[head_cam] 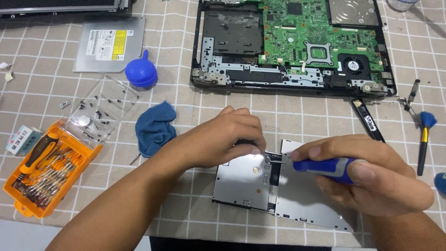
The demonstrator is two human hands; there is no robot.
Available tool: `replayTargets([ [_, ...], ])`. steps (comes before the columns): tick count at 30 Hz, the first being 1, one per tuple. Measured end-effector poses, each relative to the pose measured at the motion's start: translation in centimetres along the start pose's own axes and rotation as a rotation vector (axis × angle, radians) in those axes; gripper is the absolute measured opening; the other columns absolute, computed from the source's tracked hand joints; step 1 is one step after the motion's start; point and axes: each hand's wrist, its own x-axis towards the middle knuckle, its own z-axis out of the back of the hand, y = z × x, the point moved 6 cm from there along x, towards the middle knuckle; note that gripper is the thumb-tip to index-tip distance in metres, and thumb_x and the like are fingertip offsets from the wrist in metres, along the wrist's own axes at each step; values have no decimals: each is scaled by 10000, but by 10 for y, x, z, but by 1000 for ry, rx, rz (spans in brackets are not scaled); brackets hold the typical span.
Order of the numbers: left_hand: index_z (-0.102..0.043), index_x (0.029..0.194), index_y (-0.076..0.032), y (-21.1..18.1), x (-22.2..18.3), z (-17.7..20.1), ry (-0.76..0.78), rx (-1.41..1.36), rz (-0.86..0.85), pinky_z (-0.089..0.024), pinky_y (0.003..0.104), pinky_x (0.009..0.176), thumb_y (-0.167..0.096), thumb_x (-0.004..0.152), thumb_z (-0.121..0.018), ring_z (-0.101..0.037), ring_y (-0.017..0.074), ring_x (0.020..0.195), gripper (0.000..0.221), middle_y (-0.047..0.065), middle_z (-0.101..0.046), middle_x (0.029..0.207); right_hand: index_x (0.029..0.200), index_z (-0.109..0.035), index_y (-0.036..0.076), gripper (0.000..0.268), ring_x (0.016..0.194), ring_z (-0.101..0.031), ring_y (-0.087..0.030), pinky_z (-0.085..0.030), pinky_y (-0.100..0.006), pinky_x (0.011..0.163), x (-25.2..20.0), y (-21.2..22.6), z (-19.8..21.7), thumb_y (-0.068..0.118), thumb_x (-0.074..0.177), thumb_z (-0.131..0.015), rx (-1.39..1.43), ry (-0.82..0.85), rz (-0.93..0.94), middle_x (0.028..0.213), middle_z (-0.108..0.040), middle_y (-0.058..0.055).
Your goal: Fine-tuning and assembling internal components of a laptop, including securing parts with a screwdriver and managing small wires.
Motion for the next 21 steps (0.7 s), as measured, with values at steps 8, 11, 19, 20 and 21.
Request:
replayTargets([
  [8,-651,923,-187,-2,1,0,3,24,2,-302,335,778,-231,938,-568,-515,182,883,95,-48,-606,891,1162,-319,97,403,753,-734,-296,-699,-386,694,6,2,-4,18,879,-594,56,-30,344,965,-590,-210],
  [11,-652,925,-193,-4,2,0,16,65,23,-304,341,773,-230,931,-575,-524,185,891,86,-56,-619,902,1042,-437,43,207,703,-712,-280,-630,-355,653,22,9,-5,122,886,-549,59,65,274,903,-634,-186],
  [19,-651,919,-194,-10,-2,4,1,97,67,-298,367,788,-209,901,-602,-565,183,930,54,-54,-623,901,1290,-396,193,310,890,-689,-305,-563,-369,696,14,29,-19,248,993,-465,-86,250,406,1098,-636,-208],
  [20,-655,921,-193,-11,-1,4,-2,95,64,-303,362,792,-222,906,-591,-574,180,928,71,-54,-628,901,1312,-367,198,317,888,-690,-294,-561,-371,725,12,32,-20,204,1005,-450,-86,202,365,1121,-636,-203],
  [21,-659,923,-192,-12,-1,5,-5,93,62,-308,357,796,-235,912,-581,-583,176,926,90,-53,-633,900,1334,-338,203,333,886,-692,-282,-558,-374,754,10,34,-20,161,1018,-434,-85,153,324,1143,-637,-197],
])
